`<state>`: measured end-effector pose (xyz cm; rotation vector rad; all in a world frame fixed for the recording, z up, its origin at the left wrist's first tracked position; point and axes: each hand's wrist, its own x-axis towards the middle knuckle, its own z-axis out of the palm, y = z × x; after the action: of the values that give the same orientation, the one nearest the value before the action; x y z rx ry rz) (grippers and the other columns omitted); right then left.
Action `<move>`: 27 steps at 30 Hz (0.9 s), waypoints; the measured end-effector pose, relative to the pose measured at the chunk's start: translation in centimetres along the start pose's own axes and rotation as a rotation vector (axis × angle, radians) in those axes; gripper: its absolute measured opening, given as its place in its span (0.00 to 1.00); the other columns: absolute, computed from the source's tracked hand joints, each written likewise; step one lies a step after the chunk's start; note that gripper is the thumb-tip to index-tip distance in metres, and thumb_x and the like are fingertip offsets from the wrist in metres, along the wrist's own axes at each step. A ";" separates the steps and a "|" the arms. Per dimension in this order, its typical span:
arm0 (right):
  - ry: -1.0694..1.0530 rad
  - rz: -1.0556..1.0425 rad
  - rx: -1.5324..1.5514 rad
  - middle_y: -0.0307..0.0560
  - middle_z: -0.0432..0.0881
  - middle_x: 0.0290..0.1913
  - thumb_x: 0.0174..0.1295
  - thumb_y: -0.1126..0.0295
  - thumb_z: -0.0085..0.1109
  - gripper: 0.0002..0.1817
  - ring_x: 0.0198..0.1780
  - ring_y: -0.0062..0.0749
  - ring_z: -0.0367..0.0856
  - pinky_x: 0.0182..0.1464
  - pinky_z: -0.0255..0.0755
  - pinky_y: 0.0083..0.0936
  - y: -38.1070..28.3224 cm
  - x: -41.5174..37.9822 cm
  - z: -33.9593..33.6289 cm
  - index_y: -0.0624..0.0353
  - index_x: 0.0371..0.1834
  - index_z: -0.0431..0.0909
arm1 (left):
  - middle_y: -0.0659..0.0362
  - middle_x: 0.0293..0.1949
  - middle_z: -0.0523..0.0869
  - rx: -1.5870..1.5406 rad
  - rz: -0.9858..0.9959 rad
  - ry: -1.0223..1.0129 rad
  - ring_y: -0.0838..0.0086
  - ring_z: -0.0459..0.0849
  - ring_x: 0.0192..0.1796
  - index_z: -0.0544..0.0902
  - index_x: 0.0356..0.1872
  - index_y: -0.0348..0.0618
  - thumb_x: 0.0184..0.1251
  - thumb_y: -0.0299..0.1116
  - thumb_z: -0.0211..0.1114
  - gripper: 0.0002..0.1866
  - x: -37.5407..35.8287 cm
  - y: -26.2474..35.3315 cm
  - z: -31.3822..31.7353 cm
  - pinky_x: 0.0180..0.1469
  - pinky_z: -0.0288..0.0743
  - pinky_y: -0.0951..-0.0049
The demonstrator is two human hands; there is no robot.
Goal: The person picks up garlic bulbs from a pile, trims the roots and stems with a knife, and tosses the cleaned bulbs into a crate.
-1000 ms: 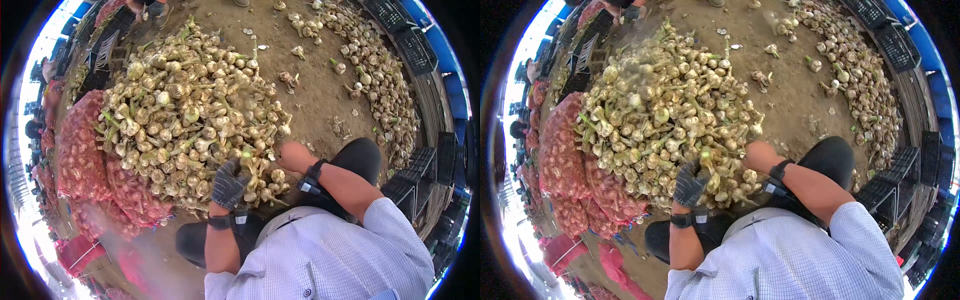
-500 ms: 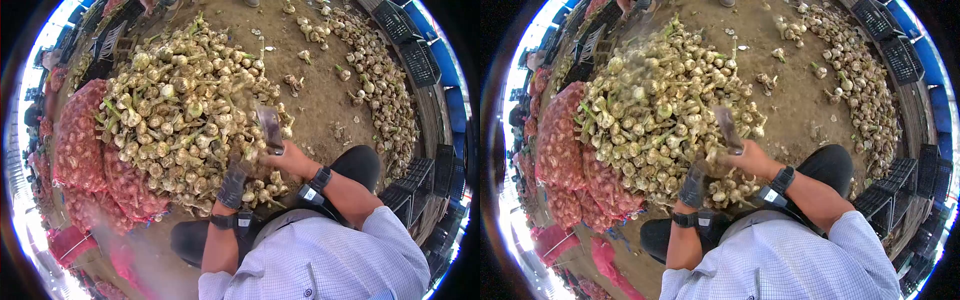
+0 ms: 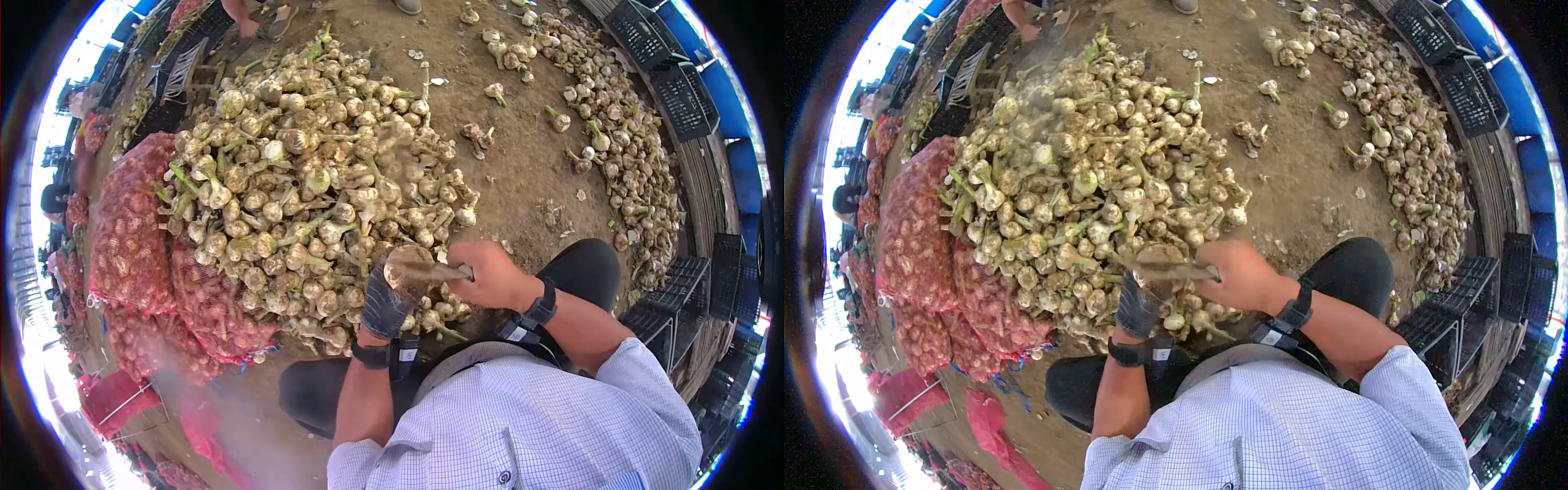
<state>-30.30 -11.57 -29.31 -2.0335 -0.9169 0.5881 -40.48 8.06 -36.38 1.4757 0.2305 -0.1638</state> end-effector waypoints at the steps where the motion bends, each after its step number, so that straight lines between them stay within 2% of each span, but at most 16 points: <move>1: 0.001 -0.005 -0.035 0.56 0.76 0.27 0.48 0.64 0.66 0.13 0.32 0.52 0.78 0.34 0.70 0.41 -0.2 -0.1 0.1 0.62 0.29 0.76 | 0.55 0.44 0.86 -0.053 -0.034 -0.028 0.71 0.84 0.45 0.79 0.51 0.38 0.58 0.30 0.70 0.20 0.1 -0.4 0.0 0.47 0.79 0.69; 3: 0.003 -0.017 -0.103 0.56 0.78 0.30 0.46 0.65 0.66 0.13 0.35 0.56 0.77 0.35 0.71 0.44 -0.4 -0.2 0.4 0.61 0.30 0.76 | 0.56 0.43 0.87 -0.045 -0.015 0.001 0.71 0.85 0.45 0.80 0.50 0.39 0.58 0.30 0.70 0.18 -0.3 -1.1 -0.1 0.46 0.79 0.70; 7: 0.011 0.006 -0.149 0.54 0.78 0.32 0.46 0.65 0.66 0.14 0.36 0.55 0.78 0.37 0.72 0.45 -0.6 -0.6 0.4 0.60 0.32 0.76 | 0.57 0.40 0.88 0.303 0.023 0.000 0.72 0.86 0.44 0.83 0.47 0.39 0.58 0.31 0.70 0.16 -0.8 2.9 1.1 0.46 0.80 0.70; 10: -0.004 0.013 -0.210 0.54 0.78 0.32 0.45 0.64 0.66 0.14 0.37 0.55 0.78 0.38 0.72 0.45 -0.8 -0.7 0.3 0.60 0.32 0.76 | 0.57 0.43 0.87 0.083 -0.150 0.002 0.72 0.85 0.47 0.82 0.48 0.38 0.56 0.31 0.71 0.18 -0.8 3.1 1.2 0.48 0.80 0.69; 13: 0.007 0.012 -0.231 0.53 0.78 0.32 0.44 0.63 0.67 0.15 0.37 0.54 0.79 0.38 0.73 0.45 -0.8 -0.7 0.7 0.59 0.31 0.75 | 0.56 0.46 0.86 -0.261 -0.190 0.043 0.72 0.84 0.48 0.80 0.50 0.38 0.53 0.30 0.73 0.21 -1.2 0.5 1.2 0.49 0.80 0.69; 15: -0.007 0.025 -0.223 0.52 0.78 0.32 0.44 0.63 0.67 0.15 0.38 0.54 0.79 0.38 0.73 0.45 -0.8 -0.9 0.7 0.59 0.31 0.75 | 0.57 0.47 0.85 -0.124 -0.169 0.023 0.72 0.84 0.48 0.79 0.52 0.39 0.51 0.29 0.74 0.25 -1.2 0.1 0.9 0.49 0.80 0.69; 19: -0.003 0.043 -0.223 0.53 0.76 0.31 0.35 0.66 0.72 0.21 0.37 0.54 0.77 0.37 0.72 0.43 0.0 -0.7 1.8 0.60 0.31 0.72 | 0.57 0.46 0.85 0.191 -0.053 0.023 0.70 0.84 0.46 0.78 0.52 0.39 0.48 0.28 0.75 0.26 -1.3 1.0 0.4 0.50 0.80 0.69; 21: 0.022 0.029 -0.216 0.53 0.75 0.31 0.35 0.67 0.72 0.21 0.37 0.54 0.77 0.37 0.71 0.43 0.2 -0.5 1.8 0.60 0.31 0.72 | 0.56 0.45 0.85 0.195 0.036 -0.007 0.69 0.85 0.45 0.79 0.49 0.39 0.47 0.28 0.76 0.25 -1.4 1.2 0.1 0.49 0.80 0.68; 27: 0.085 -0.010 -0.192 0.52 0.75 0.31 0.33 0.70 0.72 0.21 0.38 0.54 0.77 0.37 0.72 0.44 0.6 0.1 2.3 0.61 0.31 0.72 | 0.55 0.38 0.88 0.298 -0.010 0.052 0.67 0.86 0.41 0.83 0.42 0.39 0.49 0.33 0.75 0.19 -1.7 1.2 -0.1 0.44 0.79 0.68</move>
<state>-31.59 -10.62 -31.07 -2.2054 -0.9627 0.4175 -41.85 8.25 -34.82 1.7761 0.2634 -0.1731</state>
